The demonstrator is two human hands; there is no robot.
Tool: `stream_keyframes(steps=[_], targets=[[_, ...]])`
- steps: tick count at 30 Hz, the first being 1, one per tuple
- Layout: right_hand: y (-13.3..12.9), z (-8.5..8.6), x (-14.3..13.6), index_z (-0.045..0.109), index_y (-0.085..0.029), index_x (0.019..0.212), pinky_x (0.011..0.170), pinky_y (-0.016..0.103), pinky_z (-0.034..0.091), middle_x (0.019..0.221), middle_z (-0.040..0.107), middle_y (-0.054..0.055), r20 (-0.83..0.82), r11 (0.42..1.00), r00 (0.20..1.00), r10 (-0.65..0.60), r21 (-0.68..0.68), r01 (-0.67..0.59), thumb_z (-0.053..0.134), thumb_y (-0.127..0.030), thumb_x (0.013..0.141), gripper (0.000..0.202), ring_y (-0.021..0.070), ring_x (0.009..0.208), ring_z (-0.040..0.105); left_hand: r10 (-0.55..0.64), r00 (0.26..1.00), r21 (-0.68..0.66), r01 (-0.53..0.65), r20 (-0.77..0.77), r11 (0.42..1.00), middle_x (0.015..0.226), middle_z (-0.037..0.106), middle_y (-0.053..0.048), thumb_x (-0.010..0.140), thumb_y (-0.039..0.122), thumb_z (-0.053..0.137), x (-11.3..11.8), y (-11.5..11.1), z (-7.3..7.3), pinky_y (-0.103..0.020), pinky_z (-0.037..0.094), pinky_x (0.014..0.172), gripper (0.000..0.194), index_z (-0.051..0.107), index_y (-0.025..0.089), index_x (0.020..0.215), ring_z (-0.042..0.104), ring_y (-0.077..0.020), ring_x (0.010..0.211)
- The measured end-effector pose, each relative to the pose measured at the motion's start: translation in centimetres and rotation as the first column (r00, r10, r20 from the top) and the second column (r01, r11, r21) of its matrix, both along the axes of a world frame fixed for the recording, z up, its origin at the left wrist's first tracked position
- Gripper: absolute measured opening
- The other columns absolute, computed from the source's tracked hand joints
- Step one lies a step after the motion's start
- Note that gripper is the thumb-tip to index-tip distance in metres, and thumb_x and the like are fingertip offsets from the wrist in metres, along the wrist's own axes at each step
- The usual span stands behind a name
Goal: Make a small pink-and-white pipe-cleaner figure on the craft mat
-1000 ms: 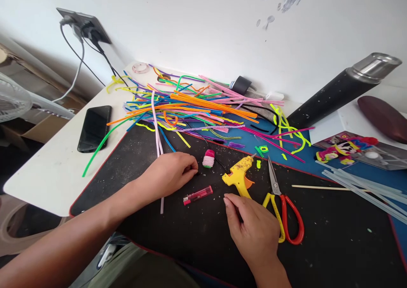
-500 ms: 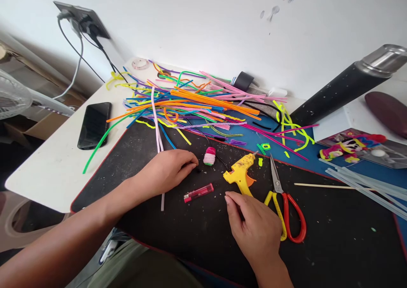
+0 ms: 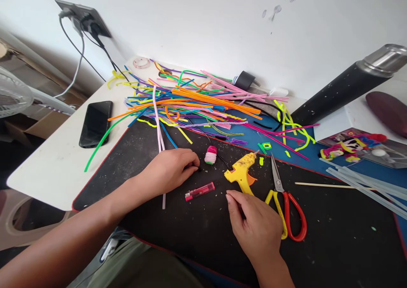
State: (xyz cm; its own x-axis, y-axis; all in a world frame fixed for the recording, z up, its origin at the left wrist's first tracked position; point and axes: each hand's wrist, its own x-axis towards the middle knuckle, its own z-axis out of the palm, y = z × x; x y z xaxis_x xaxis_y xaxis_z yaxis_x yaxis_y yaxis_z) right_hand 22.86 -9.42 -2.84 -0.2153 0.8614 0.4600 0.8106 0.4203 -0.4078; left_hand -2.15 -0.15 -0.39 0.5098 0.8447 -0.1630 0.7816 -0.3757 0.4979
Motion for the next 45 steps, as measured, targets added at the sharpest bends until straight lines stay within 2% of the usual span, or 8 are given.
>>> stream_keyframes(steps=[9, 17, 21, 28, 39, 45], targets=[[0.0, 0.0, 0.1, 0.076, -0.017, 0.094, 0.067, 0.028, 0.048, 0.079, 0.082, 0.002, 0.018, 1.000, 1.000, -0.003, 0.001, 0.003, 0.058, -0.026, 0.108, 0.024, 0.0157, 0.065, 0.076, 0.035, 0.997, -0.023, -0.033, 0.062, 0.999, 0.099, 0.076, -0.002, 0.099, 0.024, 0.054, -0.1, 0.3, -0.2, -0.027, 0.051, 0.075, 0.017, 0.071, 0.023, 0.098, 0.071, -0.0185, 0.085], [0.1, 0.1, -0.1, 0.077, -0.018, 0.094, 0.067, 0.028, 0.049, 0.079, 0.082, 0.003, 0.017, 1.000, 1.000, -0.004, 0.005, 0.004, 0.058, -0.026, 0.108, 0.025, 0.0157, 0.066, 0.076, 0.070, 0.989, -0.028, -0.067, 0.130, 0.997, 0.101, 0.076, -0.003, 0.100, 0.027, 0.053, -1.3, -0.6, 0.4, -0.028, 0.054, 0.078, 0.019, 0.071, 0.023, 0.101, 0.072, -0.0190, 0.088], [0.1, 0.1, -0.1, 0.076, -0.018, 0.094, 0.066, 0.028, 0.049, 0.078, 0.082, 0.002, 0.024, 1.000, 1.000, -0.010, 0.003, 0.010, 0.057, -0.027, 0.109, 0.026, 0.0158, 0.064, 0.076, 0.084, 0.991, -0.001, -0.085, 0.108, 0.996, 0.099, 0.075, -0.003, 0.100, 0.025, 0.054, -1.3, -1.2, 0.6, -0.028, 0.053, 0.079, 0.016, 0.070, 0.022, 0.099, 0.072, -0.0196, 0.089], [0.2, 0.4, -0.2, 0.075, -0.018, 0.093, 0.066, 0.027, 0.049, 0.077, 0.082, 0.002, 0.020, 1.000, 1.000, 0.000, 0.015, -0.001, 0.057, -0.026, 0.108, 0.025, 0.0159, 0.064, 0.076, 0.031, 0.998, 0.094, -0.035, 0.053, 0.995, 0.098, 0.074, -0.004, 0.101, 0.023, 0.059, -0.1, -1.8, 0.0, -0.032, 0.054, 0.082, 0.012, 0.070, 0.021, 0.100, 0.072, -0.0222, 0.091], [0.0, 0.0, -0.1, 0.076, -0.018, 0.094, 0.066, 0.028, 0.047, 0.077, 0.082, 0.003, 0.027, 1.000, 1.000, -0.007, -0.005, 0.007, 0.057, -0.026, 0.108, 0.025, 0.0163, 0.064, 0.075, -0.007, 1.000, 0.185, 0.009, -0.015, 0.983, 0.093, 0.073, -0.003, 0.100, 0.024, 0.063, 0.6, -1.9, -0.4, -0.034, 0.054, 0.079, 0.009, 0.071, 0.021, 0.100, 0.071, -0.0235, 0.087], [-0.3, 0.6, -0.5, 0.075, -0.016, 0.096, 0.066, 0.030, 0.045, 0.080, 0.082, 0.005, 0.025, 0.997, 0.997, 0.069, -0.042, -0.068, 0.054, -0.025, 0.110, 0.027, 0.0171, 0.064, 0.074, -0.037, 0.999, 0.215, 0.043, -0.032, 0.976, 0.092, 0.073, -0.004, 0.101, 0.023, 0.062, 0.7, -2.0, -0.7, -0.035, 0.054, 0.078, 0.010, 0.072, 0.020, 0.100, 0.071, -0.0242, 0.086]])
